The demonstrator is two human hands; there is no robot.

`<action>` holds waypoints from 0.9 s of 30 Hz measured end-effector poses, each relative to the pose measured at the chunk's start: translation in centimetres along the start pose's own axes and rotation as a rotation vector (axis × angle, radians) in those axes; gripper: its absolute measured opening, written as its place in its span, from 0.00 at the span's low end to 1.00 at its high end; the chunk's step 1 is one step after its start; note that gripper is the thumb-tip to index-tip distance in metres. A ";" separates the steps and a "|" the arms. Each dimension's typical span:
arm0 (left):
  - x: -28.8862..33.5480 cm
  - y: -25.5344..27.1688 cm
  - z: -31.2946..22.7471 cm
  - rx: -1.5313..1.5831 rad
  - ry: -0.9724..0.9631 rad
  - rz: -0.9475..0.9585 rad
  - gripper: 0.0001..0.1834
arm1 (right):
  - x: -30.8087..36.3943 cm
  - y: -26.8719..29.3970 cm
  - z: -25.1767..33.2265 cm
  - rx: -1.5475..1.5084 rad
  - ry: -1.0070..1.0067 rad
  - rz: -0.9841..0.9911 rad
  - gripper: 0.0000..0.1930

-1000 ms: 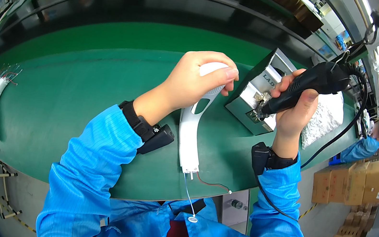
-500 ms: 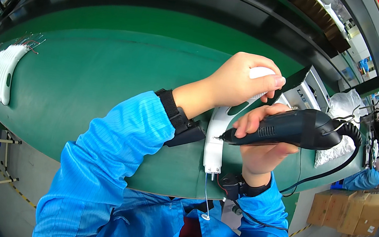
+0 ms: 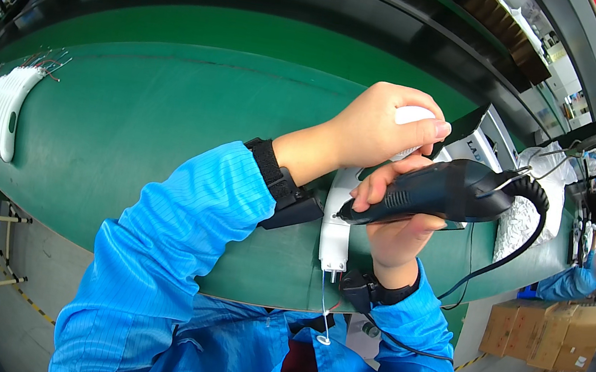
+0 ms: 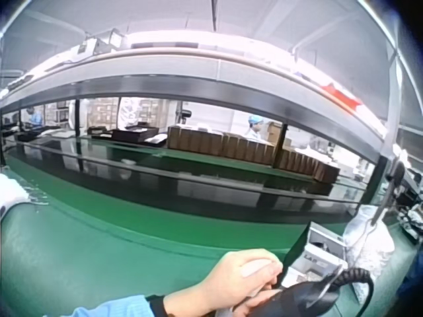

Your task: The recorder uses an electric screwdriver to assemble small plastic housing components on an assembly line.

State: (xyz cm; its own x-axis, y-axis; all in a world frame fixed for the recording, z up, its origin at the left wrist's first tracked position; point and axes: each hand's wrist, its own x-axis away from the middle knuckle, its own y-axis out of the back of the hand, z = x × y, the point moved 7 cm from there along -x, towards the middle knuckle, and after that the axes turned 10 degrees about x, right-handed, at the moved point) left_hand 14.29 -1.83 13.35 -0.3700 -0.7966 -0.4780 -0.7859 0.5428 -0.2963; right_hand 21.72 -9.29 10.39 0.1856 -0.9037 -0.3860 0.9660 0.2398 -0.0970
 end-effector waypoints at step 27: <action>0.1 -0.1 -0.1 0.098 0.105 -0.052 0.12 | 0.6 0.0 -0.9 -0.125 0.003 0.010 0.40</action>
State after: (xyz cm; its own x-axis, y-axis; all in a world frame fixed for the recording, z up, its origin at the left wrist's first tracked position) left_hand 14.25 -1.97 13.44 -0.3835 -0.8451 -0.3726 -0.7553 0.5191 -0.4001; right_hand 21.63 -9.50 9.39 0.1946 -0.8999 -0.3903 0.9338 0.2917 -0.2070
